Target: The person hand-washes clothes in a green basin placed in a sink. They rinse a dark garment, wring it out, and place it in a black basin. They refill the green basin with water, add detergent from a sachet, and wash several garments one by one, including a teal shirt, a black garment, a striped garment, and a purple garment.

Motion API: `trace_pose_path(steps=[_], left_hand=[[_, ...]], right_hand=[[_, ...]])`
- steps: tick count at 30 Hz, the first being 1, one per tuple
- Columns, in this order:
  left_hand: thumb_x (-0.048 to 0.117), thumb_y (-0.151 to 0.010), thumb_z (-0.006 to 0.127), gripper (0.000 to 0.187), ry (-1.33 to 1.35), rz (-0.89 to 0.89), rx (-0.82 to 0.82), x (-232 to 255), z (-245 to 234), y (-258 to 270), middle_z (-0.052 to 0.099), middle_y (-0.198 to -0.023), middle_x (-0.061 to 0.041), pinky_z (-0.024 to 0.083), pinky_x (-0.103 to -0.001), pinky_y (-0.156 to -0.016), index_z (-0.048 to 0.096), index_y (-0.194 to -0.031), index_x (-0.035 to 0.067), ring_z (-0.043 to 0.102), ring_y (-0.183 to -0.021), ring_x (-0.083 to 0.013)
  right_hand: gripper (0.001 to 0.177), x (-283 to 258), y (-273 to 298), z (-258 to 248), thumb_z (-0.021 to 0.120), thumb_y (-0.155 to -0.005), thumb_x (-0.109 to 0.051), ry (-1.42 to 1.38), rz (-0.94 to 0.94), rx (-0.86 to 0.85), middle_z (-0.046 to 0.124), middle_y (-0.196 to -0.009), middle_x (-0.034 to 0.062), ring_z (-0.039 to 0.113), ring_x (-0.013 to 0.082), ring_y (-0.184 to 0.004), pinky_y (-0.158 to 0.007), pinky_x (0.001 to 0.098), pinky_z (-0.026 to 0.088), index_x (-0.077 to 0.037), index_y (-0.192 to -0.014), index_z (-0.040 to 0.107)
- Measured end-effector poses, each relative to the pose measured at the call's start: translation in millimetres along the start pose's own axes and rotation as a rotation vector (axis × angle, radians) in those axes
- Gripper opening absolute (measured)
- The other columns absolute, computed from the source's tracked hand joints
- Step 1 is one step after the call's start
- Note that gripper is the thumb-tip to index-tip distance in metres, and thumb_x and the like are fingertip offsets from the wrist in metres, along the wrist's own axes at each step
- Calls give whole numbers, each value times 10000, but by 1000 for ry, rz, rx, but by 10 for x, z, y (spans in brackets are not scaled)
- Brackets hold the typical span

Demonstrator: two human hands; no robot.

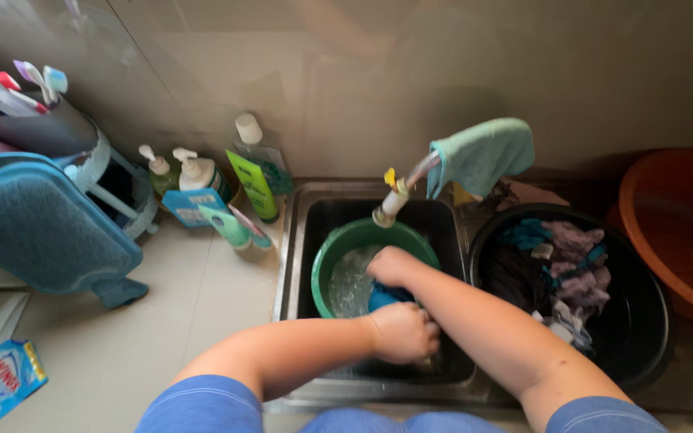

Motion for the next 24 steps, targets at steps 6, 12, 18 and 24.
trace_pose_path(steps=[6, 12, 18, 24], left_hand=[[101, -716, 717, 146, 387, -602, 571, -53, -590, 238, 701, -874, -116, 547, -440, -792, 704, -860, 118, 674, -872, -340], [113, -952, 694, 236, 897, -863, 870, -152, -948, -126, 700, -1140, -73, 523, -316, -1013, 646, -1178, 63, 661, -1100, -171], [203, -822, 835, 934, 1059, -631, 625, -133, -1148, -845, 528, -1348, -219, 453, -353, -1014, 235, -1507, -3, 539, -1223, -196], [439, -897, 728, 574, 1166, -1144, 73, 118, -513, -1669, 723, -781, -134, 655, -445, -652, 579, -1152, -53, 767, -617, -245]], right_hand=[[277, 351, 842, -395, 680, -933, -308, -845, 278, -36, 713, -800, 58, 641, 182, -726, -703, 347, 520, -55, -832, 727], [375, 273, 1939, -1148, 590, -1039, -349, -1084, -37, 222, 696, -830, 50, 638, 140, -776, -761, 316, 528, -60, -826, 698], [567, 723, 2721, -2411, 506, -1044, -579, -996, -30, 524, 722, -862, 67, 698, 193, -781, -756, 365, 589, -67, -884, 687], [725, 1298, 2979, -2990, 516, -938, -762, -592, 212, 762, 704, -1254, 45, 631, 206, -1163, -902, 388, 501, -163, -1323, 652]])
Point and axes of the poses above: each hand's wrist, its own y-axis away from the middle knuckle, its own z-axis out of the palm, x = y × z, the point moved 3 cm from there along -y, towards the middle knuckle
